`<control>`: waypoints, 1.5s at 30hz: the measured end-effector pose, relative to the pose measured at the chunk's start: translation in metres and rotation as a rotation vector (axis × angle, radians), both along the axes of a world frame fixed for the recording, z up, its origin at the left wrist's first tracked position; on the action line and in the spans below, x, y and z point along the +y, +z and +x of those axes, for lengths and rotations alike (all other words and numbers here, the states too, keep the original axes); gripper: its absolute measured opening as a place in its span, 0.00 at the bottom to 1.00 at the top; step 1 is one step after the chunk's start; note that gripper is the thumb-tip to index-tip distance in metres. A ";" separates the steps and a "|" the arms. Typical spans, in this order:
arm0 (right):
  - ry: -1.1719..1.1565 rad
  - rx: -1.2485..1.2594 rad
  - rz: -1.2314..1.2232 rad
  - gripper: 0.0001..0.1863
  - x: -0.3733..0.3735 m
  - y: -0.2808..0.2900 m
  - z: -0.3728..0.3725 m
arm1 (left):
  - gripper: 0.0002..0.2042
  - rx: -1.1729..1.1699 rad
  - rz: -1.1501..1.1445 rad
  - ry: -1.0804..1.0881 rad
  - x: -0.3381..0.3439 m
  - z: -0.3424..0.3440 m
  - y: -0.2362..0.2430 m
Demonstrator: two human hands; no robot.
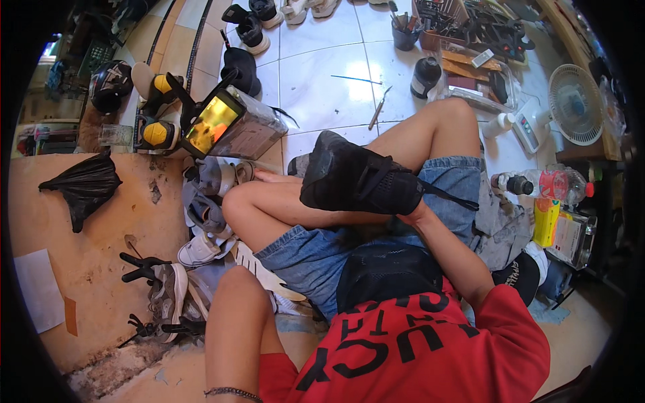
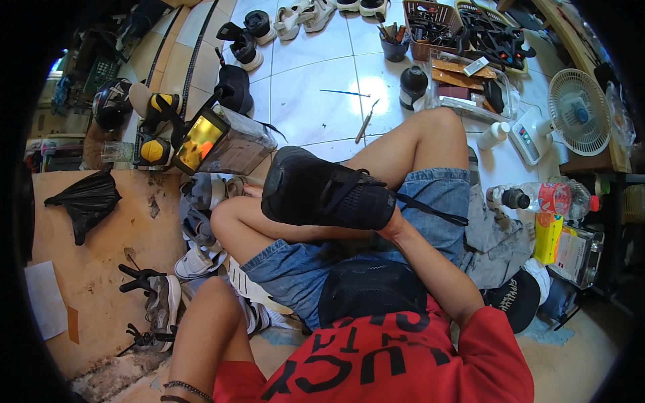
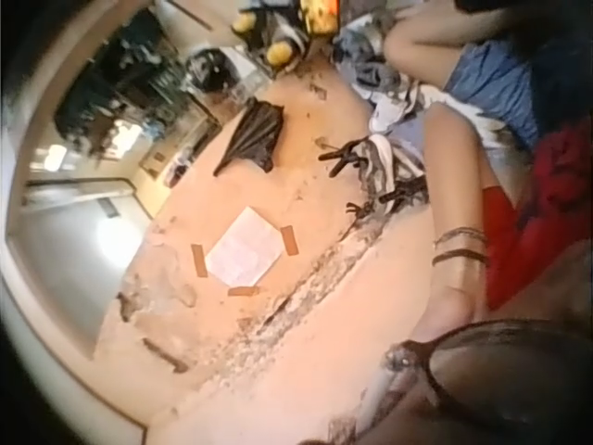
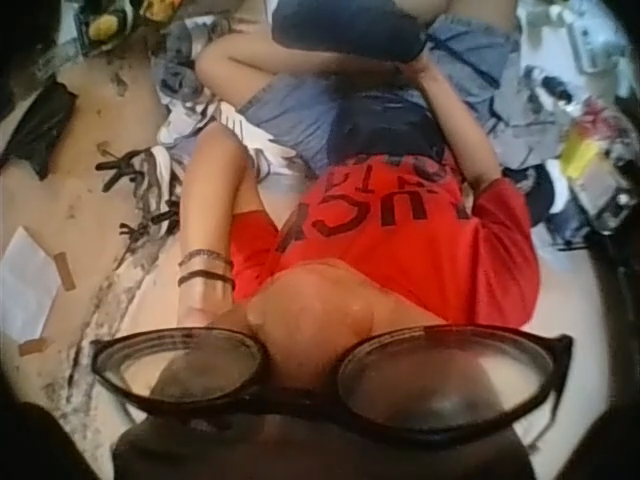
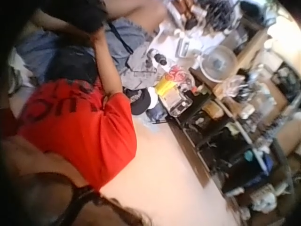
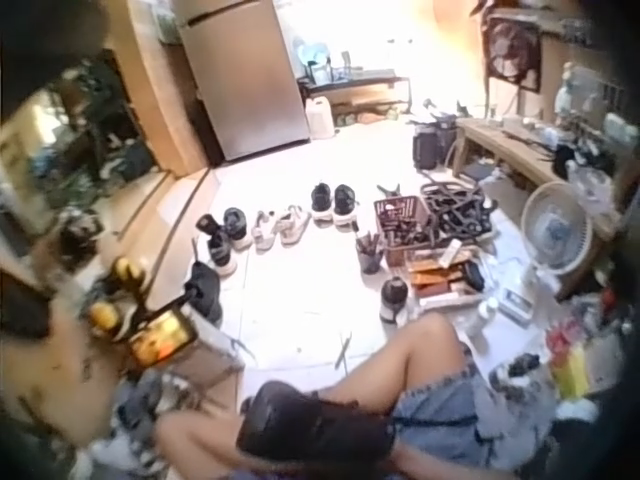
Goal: Repairing a black sneaker by applying adhesive to the sole and using a lighter to heat set the bond.
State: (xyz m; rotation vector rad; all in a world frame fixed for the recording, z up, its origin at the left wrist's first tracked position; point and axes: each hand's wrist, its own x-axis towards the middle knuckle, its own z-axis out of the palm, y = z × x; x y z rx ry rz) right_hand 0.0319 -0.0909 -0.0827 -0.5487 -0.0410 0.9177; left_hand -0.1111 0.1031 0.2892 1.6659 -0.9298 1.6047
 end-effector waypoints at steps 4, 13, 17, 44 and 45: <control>0.001 -0.005 -0.048 0.26 -0.001 0.008 0.001 | 0.18 0.008 -0.017 -0.023 0.002 0.001 0.000; 0.012 -0.071 -0.055 0.26 -0.001 0.009 0.001 | 0.18 0.020 -0.053 -0.063 0.003 0.000 -0.001; 0.001 0.021 0.005 0.26 -0.002 0.005 0.001 | 0.18 0.025 -0.074 -0.085 0.003 -0.003 -0.003; -0.029 0.060 -0.033 0.25 -0.005 -0.001 0.000 | 0.19 0.115 -0.156 -0.186 0.012 -0.014 -0.001; -0.030 0.065 0.008 0.25 -0.005 -0.004 0.001 | 0.19 0.118 -0.160 -0.187 0.012 -0.015 -0.002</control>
